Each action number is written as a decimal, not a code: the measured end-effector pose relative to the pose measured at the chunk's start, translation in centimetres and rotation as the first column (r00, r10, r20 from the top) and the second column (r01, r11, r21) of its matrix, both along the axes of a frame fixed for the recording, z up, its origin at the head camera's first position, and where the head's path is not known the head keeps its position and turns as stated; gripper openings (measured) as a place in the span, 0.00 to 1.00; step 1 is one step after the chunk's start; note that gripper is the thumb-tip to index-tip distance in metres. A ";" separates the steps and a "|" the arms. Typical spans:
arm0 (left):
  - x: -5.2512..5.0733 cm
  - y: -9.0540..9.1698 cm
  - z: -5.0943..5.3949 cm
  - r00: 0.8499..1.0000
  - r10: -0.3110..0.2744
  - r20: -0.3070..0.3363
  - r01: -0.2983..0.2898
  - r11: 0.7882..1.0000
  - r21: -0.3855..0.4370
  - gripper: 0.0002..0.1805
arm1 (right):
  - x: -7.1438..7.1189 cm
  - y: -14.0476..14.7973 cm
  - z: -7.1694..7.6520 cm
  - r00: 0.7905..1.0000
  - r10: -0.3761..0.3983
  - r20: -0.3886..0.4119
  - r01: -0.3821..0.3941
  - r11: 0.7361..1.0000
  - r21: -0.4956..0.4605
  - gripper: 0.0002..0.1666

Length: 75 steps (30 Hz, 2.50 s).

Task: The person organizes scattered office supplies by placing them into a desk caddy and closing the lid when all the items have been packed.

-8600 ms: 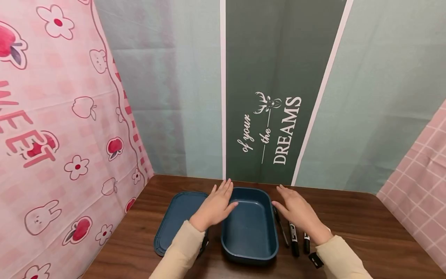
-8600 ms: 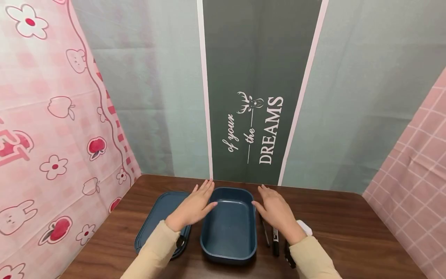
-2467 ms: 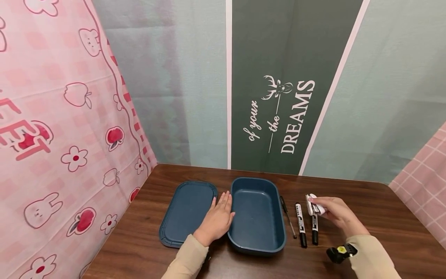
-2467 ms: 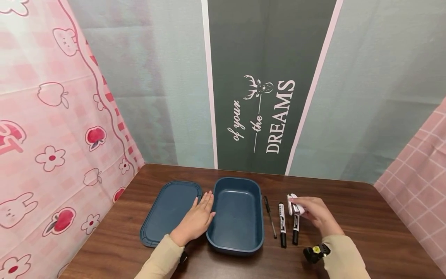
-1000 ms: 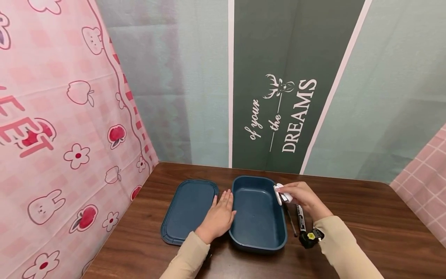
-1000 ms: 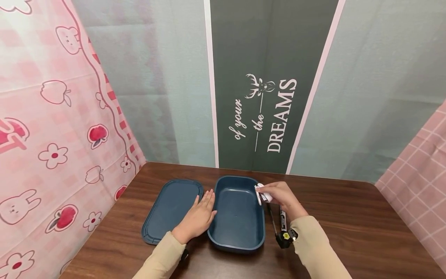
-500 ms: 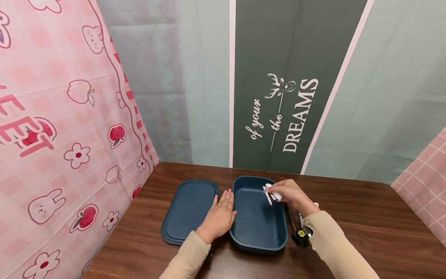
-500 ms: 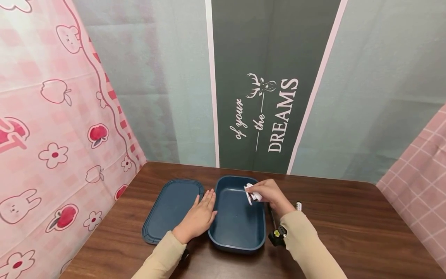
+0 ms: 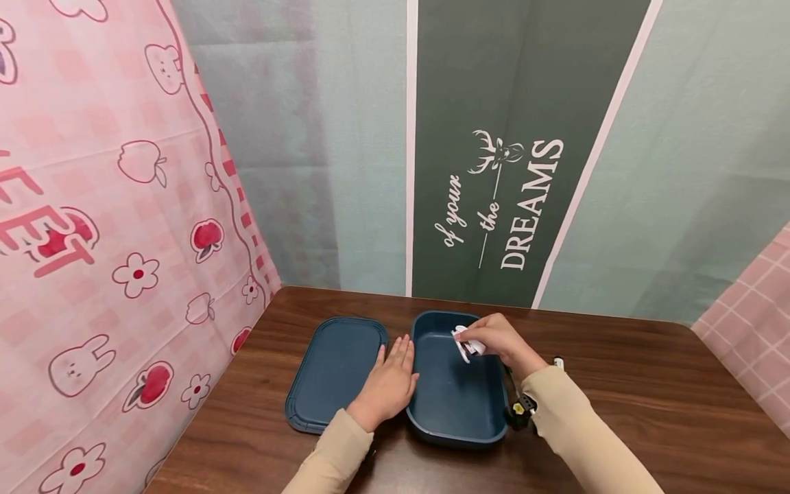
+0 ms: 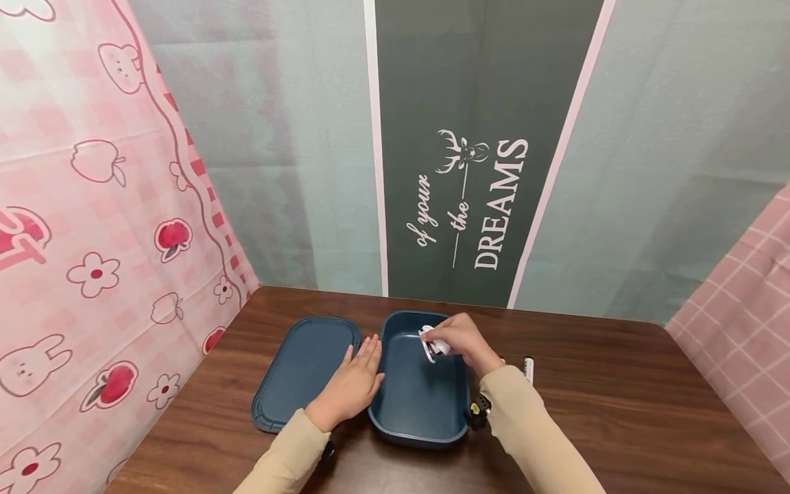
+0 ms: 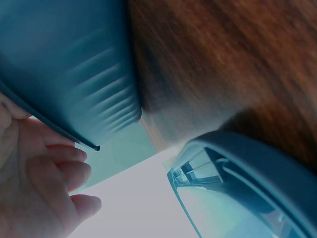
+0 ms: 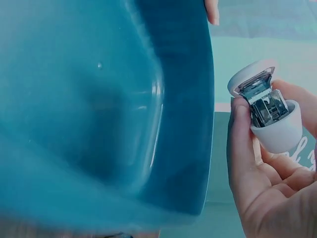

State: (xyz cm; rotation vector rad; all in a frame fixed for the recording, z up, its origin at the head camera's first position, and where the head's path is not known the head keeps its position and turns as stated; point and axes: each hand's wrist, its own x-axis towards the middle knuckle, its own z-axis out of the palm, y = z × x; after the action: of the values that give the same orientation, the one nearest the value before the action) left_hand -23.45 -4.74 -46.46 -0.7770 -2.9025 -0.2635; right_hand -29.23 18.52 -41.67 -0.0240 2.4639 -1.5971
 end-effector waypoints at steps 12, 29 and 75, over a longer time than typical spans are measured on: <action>-0.3 0.1 0.0 1.000 0.007 0.003 -0.006 0.999 -0.039 0.30 | -1.1 -3.3 -0.1 0.995 -0.001 -0.104 0.026 0.971 0.240 0.12; -0.3 0.0 -0.1 0.999 0.020 0.027 -0.019 0.999 -0.042 0.31 | -1.3 -7.2 -2.7 0.988 0.070 -0.135 0.014 0.840 0.543 0.20; 0.0 0.0 0.1 1.000 0.004 0.004 -0.003 1.000 -0.030 0.30 | -3.5 -6.4 -4.7 0.921 0.325 -0.217 -0.088 0.715 0.694 0.08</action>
State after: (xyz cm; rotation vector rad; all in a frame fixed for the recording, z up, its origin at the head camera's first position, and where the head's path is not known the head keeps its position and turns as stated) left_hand -23.43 -4.78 -46.35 -0.7768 -2.9183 -0.2215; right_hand -32.77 12.07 -46.42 -0.4767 3.0122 -0.5568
